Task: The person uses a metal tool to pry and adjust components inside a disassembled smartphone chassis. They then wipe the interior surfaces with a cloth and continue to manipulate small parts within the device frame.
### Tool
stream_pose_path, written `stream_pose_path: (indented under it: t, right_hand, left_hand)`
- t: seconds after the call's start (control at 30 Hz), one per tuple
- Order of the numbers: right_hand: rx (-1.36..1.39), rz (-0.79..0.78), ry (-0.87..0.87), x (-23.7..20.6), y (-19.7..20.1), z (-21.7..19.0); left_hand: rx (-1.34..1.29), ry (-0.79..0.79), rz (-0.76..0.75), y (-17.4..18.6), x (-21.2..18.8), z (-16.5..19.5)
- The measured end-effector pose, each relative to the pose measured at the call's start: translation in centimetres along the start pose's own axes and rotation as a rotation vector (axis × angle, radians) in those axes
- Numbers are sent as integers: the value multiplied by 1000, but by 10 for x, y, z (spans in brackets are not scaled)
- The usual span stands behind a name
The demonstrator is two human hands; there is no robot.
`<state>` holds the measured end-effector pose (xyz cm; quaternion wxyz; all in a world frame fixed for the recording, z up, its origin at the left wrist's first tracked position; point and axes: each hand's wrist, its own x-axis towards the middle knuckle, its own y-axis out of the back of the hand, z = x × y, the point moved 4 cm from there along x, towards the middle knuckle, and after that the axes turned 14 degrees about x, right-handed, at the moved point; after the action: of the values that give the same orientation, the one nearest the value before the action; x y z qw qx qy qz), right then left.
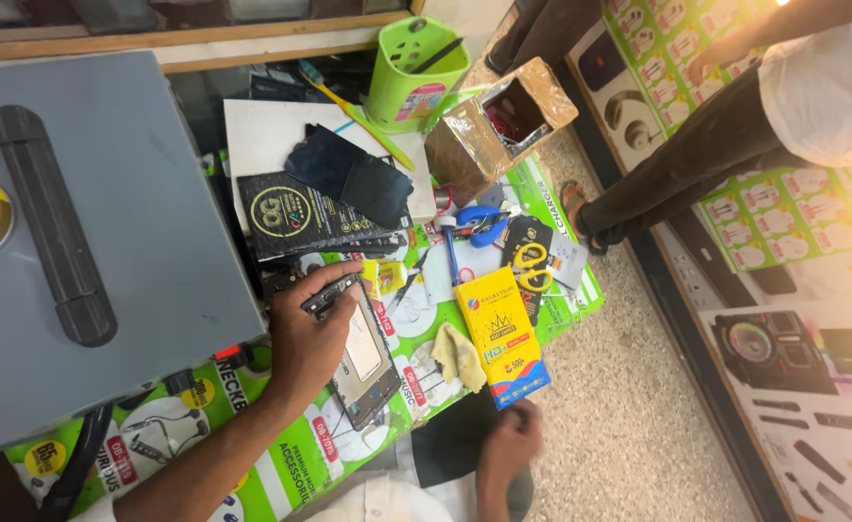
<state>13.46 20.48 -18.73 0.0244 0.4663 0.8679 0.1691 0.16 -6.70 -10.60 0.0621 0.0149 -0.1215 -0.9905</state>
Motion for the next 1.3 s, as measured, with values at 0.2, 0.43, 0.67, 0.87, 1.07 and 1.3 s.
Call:
stream_pose_path:
  t: [0.2, 0.43, 0.67, 0.87, 1.07, 1.3]
  right_hand:
    - [-19, -831, 499, 2, -74, -49]
    - [888, -952, -973, 3, -130, -57]
    - [895, -977, -772, 11, -147, -54]
    - [879, -1047, -677, 1, -145, -63]
    - [801, -1119, -512, -8, -141, -99]
    - [669, -1210, -314, -20, -142, -105]
  left_hand:
    - [10, 19, 7, 9, -13, 20]
    - [5, 52, 16, 23, -22, 44]
    - [58, -42, 44, 27, -22, 55]
    - [93, -107, 70, 26, -24, 53]
    - [83, -22, 29, 25, -21, 46]
    - [110, -111, 63, 28, -19, 46]
